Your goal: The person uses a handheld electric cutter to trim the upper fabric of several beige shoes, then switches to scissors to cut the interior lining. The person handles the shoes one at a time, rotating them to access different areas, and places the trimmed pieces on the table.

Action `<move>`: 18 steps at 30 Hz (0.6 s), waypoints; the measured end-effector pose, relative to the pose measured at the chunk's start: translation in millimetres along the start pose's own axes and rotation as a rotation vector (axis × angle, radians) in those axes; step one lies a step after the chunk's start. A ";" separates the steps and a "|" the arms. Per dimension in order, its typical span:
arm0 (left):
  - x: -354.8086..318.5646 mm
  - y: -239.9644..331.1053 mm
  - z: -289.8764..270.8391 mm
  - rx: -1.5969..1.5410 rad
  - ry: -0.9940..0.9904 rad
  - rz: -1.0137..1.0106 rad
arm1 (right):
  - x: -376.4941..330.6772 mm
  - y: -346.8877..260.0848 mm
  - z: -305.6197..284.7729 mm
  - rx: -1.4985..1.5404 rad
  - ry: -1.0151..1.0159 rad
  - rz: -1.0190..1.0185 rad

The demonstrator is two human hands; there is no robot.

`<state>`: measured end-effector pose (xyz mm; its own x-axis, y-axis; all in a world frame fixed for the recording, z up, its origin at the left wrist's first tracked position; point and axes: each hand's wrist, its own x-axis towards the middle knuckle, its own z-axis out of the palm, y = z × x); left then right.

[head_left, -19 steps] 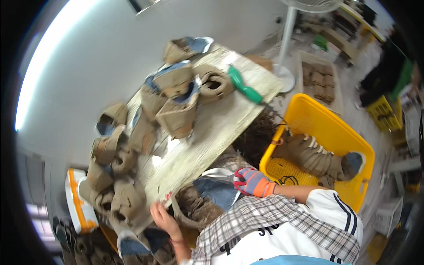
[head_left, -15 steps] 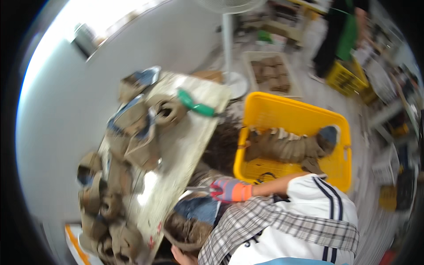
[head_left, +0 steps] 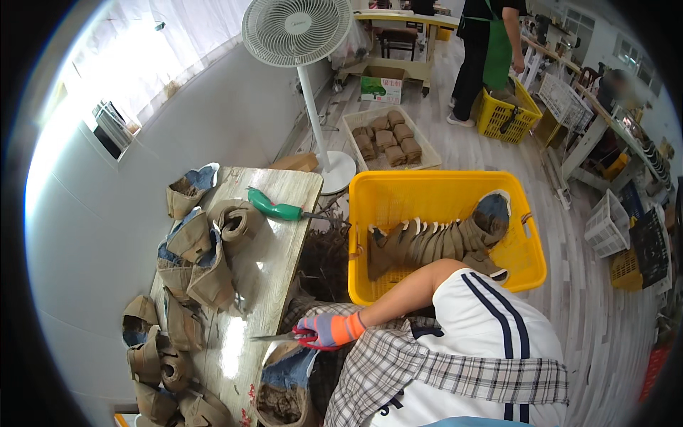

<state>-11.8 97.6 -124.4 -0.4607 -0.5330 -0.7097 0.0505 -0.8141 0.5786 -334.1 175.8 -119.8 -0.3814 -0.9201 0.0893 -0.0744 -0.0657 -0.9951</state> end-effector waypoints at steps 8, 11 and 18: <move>21.0 5.3 12.5 -0.055 -0.040 0.028 | -5.9 -28.1 21.8 -0.230 -0.019 -0.197; 20.5 6.2 6.0 -0.093 -0.037 0.055 | -7.5 -36.1 30.0 -0.343 -0.089 -0.278; 32.3 -3.7 0.9 -0.135 -0.069 0.040 | -21.6 -38.8 14.0 -0.594 -0.277 -0.356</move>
<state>-27.7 83.5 -149.1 -0.5158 -0.5525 -0.6547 0.1871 -0.8185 0.5433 -310.0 192.9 -83.7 -0.0008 -0.9508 0.3098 -0.6652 -0.2308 -0.7101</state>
